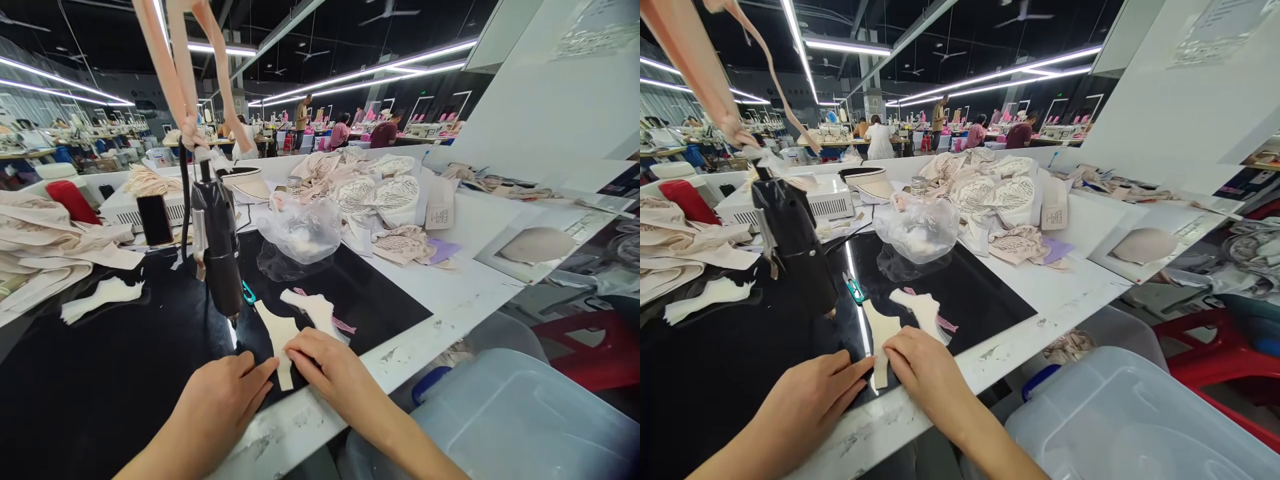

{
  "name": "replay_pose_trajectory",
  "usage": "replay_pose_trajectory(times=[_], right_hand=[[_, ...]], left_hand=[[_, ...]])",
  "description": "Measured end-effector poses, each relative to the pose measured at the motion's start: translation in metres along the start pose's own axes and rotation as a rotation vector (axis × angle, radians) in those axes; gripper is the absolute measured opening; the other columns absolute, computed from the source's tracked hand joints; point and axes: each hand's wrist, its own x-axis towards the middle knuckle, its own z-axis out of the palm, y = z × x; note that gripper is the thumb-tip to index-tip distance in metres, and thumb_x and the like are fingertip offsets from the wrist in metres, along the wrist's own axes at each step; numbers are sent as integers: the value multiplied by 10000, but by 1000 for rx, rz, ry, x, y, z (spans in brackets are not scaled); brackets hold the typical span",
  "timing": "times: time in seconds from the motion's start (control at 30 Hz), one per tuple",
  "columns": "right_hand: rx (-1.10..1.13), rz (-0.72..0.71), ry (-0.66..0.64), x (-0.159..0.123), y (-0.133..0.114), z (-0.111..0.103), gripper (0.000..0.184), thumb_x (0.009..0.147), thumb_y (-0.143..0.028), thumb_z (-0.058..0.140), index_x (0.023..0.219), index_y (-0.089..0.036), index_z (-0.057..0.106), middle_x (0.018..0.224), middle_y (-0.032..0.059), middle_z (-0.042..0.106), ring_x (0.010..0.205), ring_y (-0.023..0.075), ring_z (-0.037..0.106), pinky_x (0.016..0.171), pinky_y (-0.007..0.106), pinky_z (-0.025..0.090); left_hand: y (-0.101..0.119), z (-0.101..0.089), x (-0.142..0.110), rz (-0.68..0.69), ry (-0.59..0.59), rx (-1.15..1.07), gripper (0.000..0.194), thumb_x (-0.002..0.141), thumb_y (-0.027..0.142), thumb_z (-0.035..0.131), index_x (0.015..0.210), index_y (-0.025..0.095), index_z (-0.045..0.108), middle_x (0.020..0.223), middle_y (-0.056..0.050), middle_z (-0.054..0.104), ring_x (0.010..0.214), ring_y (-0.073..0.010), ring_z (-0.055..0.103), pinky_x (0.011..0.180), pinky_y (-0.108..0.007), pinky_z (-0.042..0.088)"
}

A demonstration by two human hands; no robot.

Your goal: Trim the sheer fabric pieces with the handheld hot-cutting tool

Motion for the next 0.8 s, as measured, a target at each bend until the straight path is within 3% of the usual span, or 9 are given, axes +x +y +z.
replay_pose_trajectory(times=[0.13,0.3,0.37,0.5,0.6,0.7,0.8], right_hand=[[106,29,52,8,3,-8,252,1011,-253,451,867,-220,655,866,23,679,825,182,645,731,292,480],[388,192,80,29,5,-19,254,997,-370,433,898,-210,604,682,-11,694,525,140,613,567,268,481],[490,193,144,41,4,-25,258,987,-414,452,914,-208,588,734,1,712,594,159,685,588,270,515],[647,79,346,67,0,-35,256,966,-459,535,940,-216,612,1004,48,742,943,213,737,794,320,588],[739,-73,572,78,-5,-40,213,976,-439,563,985,-237,629,1085,38,731,1027,201,703,921,349,565],[800,-191,697,74,-16,-40,224,1003,-441,522,995,-247,634,994,31,718,922,185,696,881,345,564],[874,-210,617,56,-30,-34,317,1003,-506,485,932,-235,634,768,15,672,694,170,642,692,303,554]], left_hand=[[4,-8,5,-19,-115,6,334,1003,204,486,1301,246,632,801,-14,671,660,-165,682,527,-269,427],[7,-12,11,-11,-246,21,362,994,196,500,1337,241,607,838,-17,696,695,-182,704,554,-274,472],[6,-9,11,-17,-240,-2,361,1000,201,488,1340,254,594,847,-13,692,694,-186,704,556,-275,479],[7,-4,10,-13,-230,-20,340,1007,201,479,1325,249,588,851,-13,685,695,-196,702,567,-282,490],[10,-6,12,-38,-247,-52,322,1009,207,481,1304,256,600,866,-15,690,713,-192,705,567,-269,482],[10,-8,14,-73,-264,-78,328,1006,210,495,1309,276,604,880,-19,694,751,-187,708,591,-249,478],[7,-7,12,-123,-223,-143,345,1004,219,487,1315,300,613,867,-21,689,750,-188,698,599,-247,471]])
